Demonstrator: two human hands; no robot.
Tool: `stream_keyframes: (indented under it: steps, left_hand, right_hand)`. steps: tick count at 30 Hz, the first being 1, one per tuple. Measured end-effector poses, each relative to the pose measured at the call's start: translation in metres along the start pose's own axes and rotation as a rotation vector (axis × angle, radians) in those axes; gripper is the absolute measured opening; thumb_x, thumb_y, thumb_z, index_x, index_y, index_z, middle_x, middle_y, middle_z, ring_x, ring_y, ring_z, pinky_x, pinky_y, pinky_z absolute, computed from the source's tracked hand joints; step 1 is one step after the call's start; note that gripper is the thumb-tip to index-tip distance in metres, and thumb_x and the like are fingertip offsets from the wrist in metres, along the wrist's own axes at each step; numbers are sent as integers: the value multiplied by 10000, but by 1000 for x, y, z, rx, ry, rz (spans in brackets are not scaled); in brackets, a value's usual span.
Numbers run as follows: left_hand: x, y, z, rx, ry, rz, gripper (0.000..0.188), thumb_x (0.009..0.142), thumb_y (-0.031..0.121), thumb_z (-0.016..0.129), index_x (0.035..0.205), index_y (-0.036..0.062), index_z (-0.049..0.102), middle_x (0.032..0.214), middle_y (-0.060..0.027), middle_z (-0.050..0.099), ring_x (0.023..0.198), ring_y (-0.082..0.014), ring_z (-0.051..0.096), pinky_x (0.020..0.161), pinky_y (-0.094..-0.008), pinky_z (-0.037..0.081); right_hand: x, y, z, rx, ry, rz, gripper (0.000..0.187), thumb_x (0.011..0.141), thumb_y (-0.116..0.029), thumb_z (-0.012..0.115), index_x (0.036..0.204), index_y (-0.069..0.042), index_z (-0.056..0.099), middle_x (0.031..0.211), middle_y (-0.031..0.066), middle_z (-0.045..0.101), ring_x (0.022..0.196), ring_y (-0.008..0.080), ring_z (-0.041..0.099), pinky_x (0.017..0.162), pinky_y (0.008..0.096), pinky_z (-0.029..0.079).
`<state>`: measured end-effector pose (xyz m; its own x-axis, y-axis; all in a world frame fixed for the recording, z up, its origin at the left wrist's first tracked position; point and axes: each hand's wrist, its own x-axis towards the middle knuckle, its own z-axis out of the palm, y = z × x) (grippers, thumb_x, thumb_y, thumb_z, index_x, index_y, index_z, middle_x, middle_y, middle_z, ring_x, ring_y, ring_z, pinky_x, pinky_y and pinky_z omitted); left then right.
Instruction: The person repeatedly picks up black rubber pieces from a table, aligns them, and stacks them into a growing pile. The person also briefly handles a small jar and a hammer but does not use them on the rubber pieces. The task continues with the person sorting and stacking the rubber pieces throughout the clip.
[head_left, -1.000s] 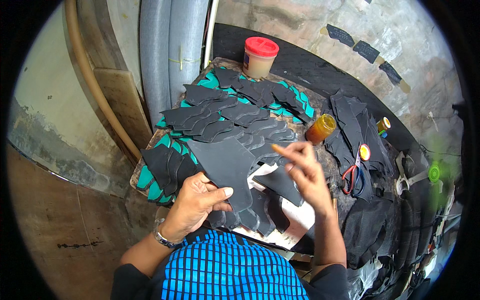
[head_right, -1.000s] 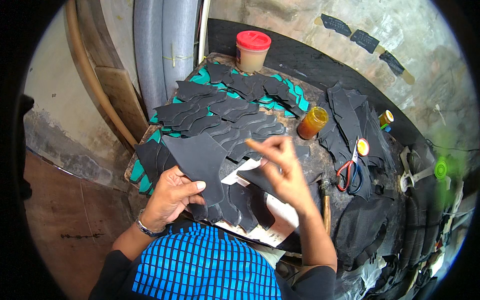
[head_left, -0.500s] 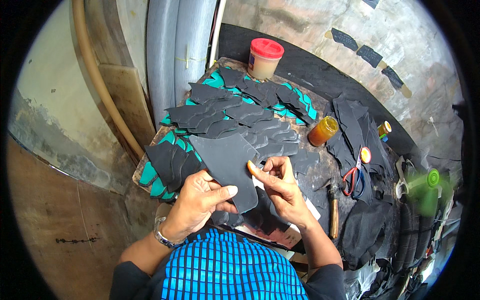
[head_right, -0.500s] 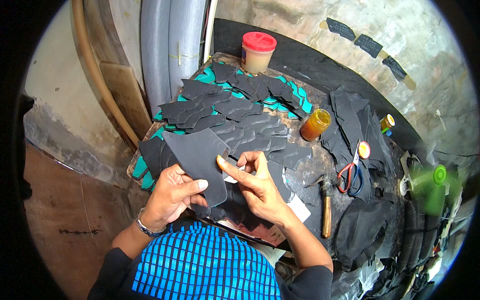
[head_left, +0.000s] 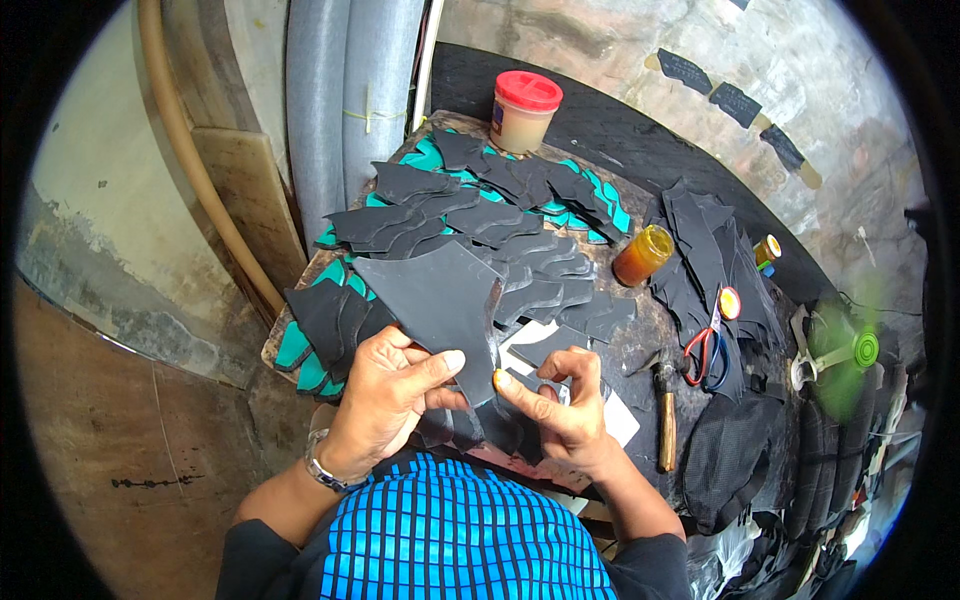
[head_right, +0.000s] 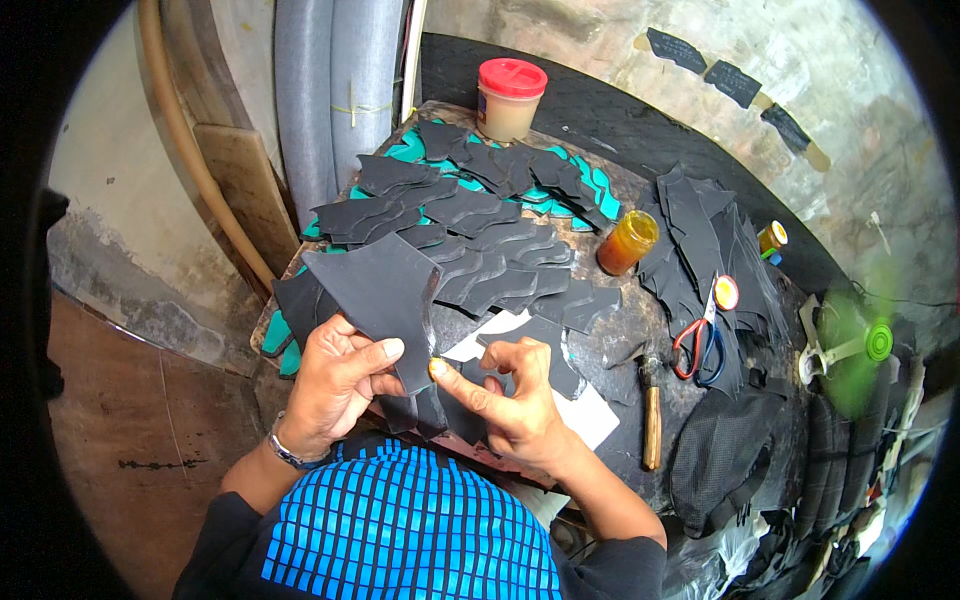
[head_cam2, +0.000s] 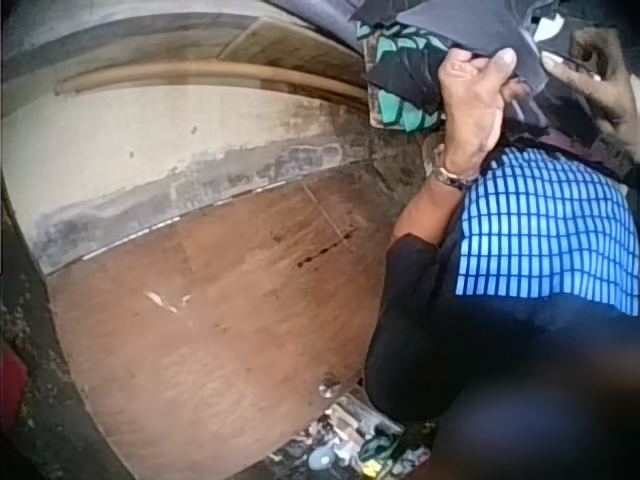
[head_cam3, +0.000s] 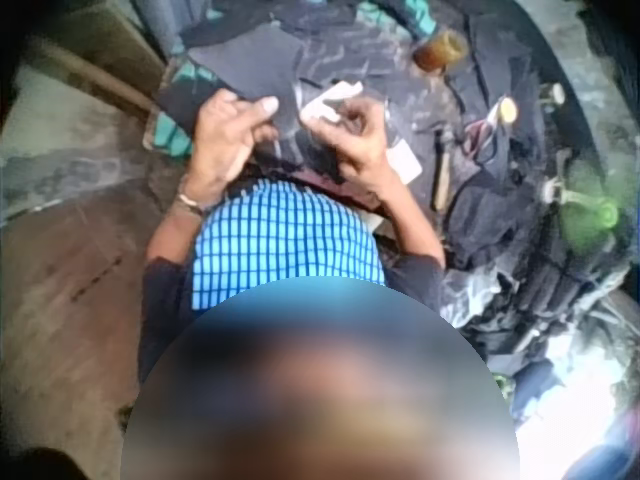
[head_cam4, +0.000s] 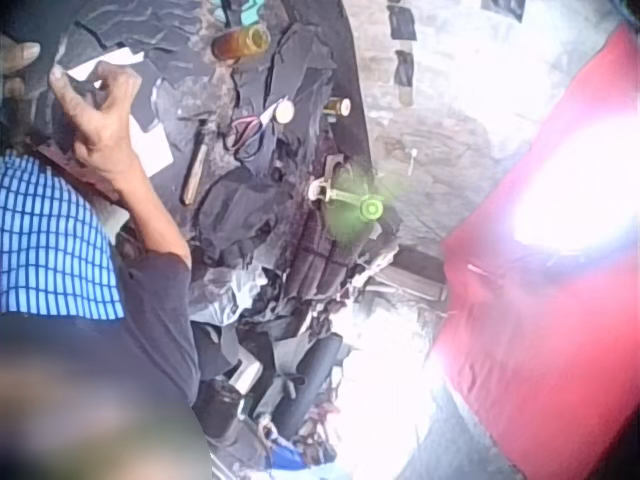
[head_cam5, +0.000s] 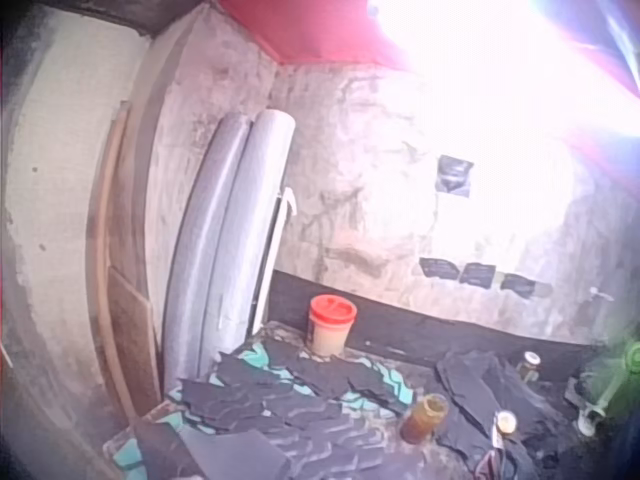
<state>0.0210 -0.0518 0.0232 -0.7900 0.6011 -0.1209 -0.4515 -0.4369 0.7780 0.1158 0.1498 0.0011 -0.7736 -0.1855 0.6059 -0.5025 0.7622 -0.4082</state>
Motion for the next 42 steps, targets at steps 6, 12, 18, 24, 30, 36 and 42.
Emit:
stream_keyframes:
  steps: [6, 12, 18, 24, 30, 36, 42]
  left_hand:
    - [3, -2, 1, 44, 51, 21, 231, 911, -10, 600, 1137, -10, 556, 1002, -130, 677, 849, -186, 700, 690, -321, 635]
    - [24, -12, -2, 75, 37, -5, 164, 945, 46, 555, 1099, -9, 565, 1002, -145, 690, 862, -207, 711, 705, -328, 613]
    - [50, -46, 15, 137, -102, -252, 168, 951, 68, 579, 1101, -5, 600, 1015, -136, 704, 857, -219, 711, 741, -333, 591]
    - [51, -59, 33, 245, -172, -502, 240, 966, 156, 603, 1087, -48, 564, 1069, -229, 669, 942, -295, 702, 779, -404, 611]
    - [37, -31, 14, 419, -152, -523, 416, 1017, 270, 490, 1102, -127, 580, 910, -304, 683, 747, -331, 726, 576, -366, 628]
    - [21, -8, -8, 424, -186, -456, 434, 1016, 259, 484, 1118, -157, 559, 915, -340, 667, 758, -371, 721, 567, -384, 626]
    - [13, 13, -31, 370, -102, -348, 415, 1014, 239, 481, 1143, -147, 558, 897, -336, 670, 717, -367, 719, 542, -360, 622]
  right_hand:
    - [1, -14, 7, -210, 83, -125, 559, 750, -435, 689, 1231, -148, 686, 930, 36, 397, 847, 194, 411, 790, 380, 328]
    - [-2, 0, -1, -14, 72, -118, 429, 630, -174, 680, 1055, -116, 698, 976, 87, 497, 877, 224, 481, 821, 434, 364]
    - [13, 56, -39, 501, 235, 554, 825, 833, -1, 643, 1522, -154, 215, 1115, 124, 581, 1006, 222, 560, 906, 359, 453]
    - [15, 85, -39, 751, -7, 733, 910, 748, 102, 566, 1531, -190, 206, 893, 23, 521, 738, 70, 474, 631, 216, 398]
    - [13, 108, -14, 402, -255, 672, 795, 742, 7, 572, 1463, -124, 264, 968, 185, 566, 905, 306, 570, 774, 404, 472]
    - [6, 138, -52, -245, -91, 435, 396, 722, -146, 637, 1110, -73, 635, 1076, 218, 614, 1069, 393, 572, 934, 542, 404]
    - [-67, 253, -169, -992, 152, 964, 818, 719, -112, 730, 1450, -203, 374, 1196, 215, 559, 1054, 414, 569, 848, 555, 484]
